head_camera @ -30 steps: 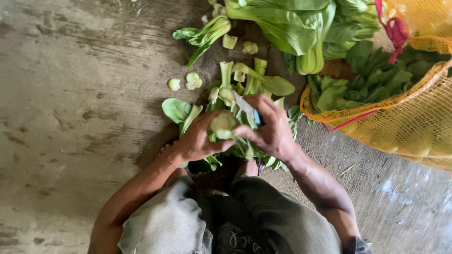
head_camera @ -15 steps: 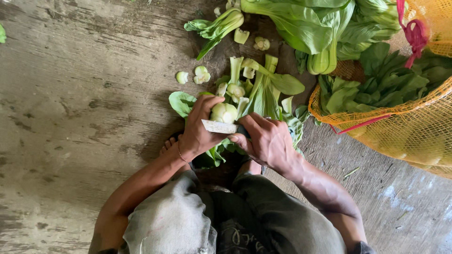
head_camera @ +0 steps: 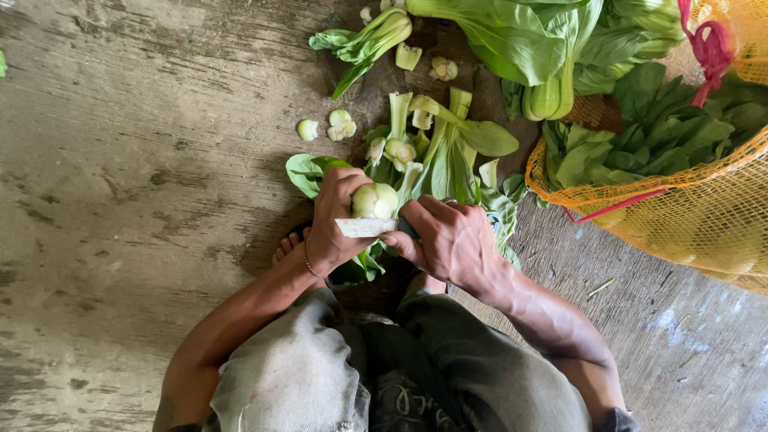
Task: The person sits on the floor and uses a knife to trim the base of bok choy stalks. They repeatedly pick up a stalk, cut the base, and place the trimmed vegetable into a nearby orange mesh bag.
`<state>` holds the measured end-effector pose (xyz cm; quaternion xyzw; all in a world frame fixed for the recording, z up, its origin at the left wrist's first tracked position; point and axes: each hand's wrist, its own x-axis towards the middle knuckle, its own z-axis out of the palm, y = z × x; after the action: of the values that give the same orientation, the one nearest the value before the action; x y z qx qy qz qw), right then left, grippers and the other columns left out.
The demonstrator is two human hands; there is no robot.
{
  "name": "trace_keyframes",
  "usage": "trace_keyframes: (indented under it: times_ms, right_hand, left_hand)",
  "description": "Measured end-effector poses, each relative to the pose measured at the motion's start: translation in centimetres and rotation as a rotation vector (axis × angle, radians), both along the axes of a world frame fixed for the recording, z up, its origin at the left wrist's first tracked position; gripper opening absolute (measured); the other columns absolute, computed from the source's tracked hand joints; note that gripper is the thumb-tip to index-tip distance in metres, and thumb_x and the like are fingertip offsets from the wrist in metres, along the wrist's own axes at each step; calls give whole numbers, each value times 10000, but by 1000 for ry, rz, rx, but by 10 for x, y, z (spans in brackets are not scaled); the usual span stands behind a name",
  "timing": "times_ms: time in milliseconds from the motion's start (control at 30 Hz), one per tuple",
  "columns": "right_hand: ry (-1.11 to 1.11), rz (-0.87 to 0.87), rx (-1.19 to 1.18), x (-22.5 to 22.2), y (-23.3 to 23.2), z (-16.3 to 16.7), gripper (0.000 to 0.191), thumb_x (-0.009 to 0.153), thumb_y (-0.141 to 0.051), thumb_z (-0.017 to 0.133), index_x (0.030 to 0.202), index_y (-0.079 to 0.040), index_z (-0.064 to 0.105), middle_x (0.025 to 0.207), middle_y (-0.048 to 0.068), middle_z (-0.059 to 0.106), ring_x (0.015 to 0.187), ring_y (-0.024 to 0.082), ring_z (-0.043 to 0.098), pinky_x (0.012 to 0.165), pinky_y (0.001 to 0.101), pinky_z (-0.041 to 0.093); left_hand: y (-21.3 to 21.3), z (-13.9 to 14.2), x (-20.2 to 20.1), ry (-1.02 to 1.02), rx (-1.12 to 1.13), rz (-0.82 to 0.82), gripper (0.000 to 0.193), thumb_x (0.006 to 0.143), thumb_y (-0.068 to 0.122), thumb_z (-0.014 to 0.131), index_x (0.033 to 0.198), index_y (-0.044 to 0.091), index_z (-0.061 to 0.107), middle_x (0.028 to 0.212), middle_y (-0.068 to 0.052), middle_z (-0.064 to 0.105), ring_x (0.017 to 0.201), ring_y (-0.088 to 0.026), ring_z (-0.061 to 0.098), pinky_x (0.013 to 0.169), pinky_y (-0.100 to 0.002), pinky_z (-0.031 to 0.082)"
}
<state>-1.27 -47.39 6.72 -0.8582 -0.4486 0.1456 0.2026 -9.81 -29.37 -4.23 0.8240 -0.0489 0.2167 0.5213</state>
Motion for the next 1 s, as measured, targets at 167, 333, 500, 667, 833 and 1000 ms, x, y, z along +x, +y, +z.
trace_keyframes:
  times_ms: [167, 333, 500, 667, 833, 1000]
  right_hand:
    - [50, -13, -19, -2, -3, 0, 492, 1003, -558, 553, 871, -84, 578, 716, 77, 568, 569, 288, 611, 488, 420, 473]
    - [37, -58, -18, -3, -7, -8, 514, 994, -576, 541, 858, -81, 562, 690, 86, 549, 560, 304, 592, 496, 431, 462]
    - [22, -78, 11, -7, -11, -16, 521, 1017, -572, 523, 838, -83, 542, 702, 96, 547, 577, 326, 586, 520, 442, 461]
    - [22, -120, 45, -8, -10, -22, 539, 1037, -578, 499, 839, -78, 530, 696, 104, 541, 594, 332, 596, 534, 449, 472]
    - [38, -166, -2, -7, -12, -30, 561, 1026, -580, 474, 798, -69, 523, 609, 108, 526, 501, 340, 555, 474, 444, 449]
    - [68, -173, -44, 7, -28, -53, 542, 1066, -513, 361, 771, -99, 550, 551, 43, 486, 373, 218, 423, 349, 393, 329]
  left_hand:
    - [0, -3, -4, -44, 28, 14, 754, 751, 185, 964, 1290, 19, 463, 1203, -172, 556, 1068, -373, 586, 910, -485, 518]
    - [-2, -8, -7, -39, 32, 9, 754, 727, 173, 964, 1274, 20, 468, 1201, -182, 550, 1072, -378, 585, 908, -493, 512]
    - [-7, -14, -10, -55, -5, 28, 754, 722, 151, 960, 1276, 15, 468, 1217, -185, 556, 1103, -381, 591, 952, -498, 523]
    - [-15, -21, -13, 1, -70, 42, 786, 677, 194, 982, 1248, 5, 477, 1183, -194, 560, 1063, -385, 593, 916, -489, 519]
    - [-18, -34, -17, 92, -143, 20, 720, 692, 136, 921, 1249, -8, 487, 1172, -189, 561, 1038, -341, 622, 899, -459, 534]
    - [-21, -40, -17, 35, -180, -19, 577, 803, 143, 863, 1221, 12, 488, 1135, -159, 581, 989, -291, 655, 877, -394, 589]
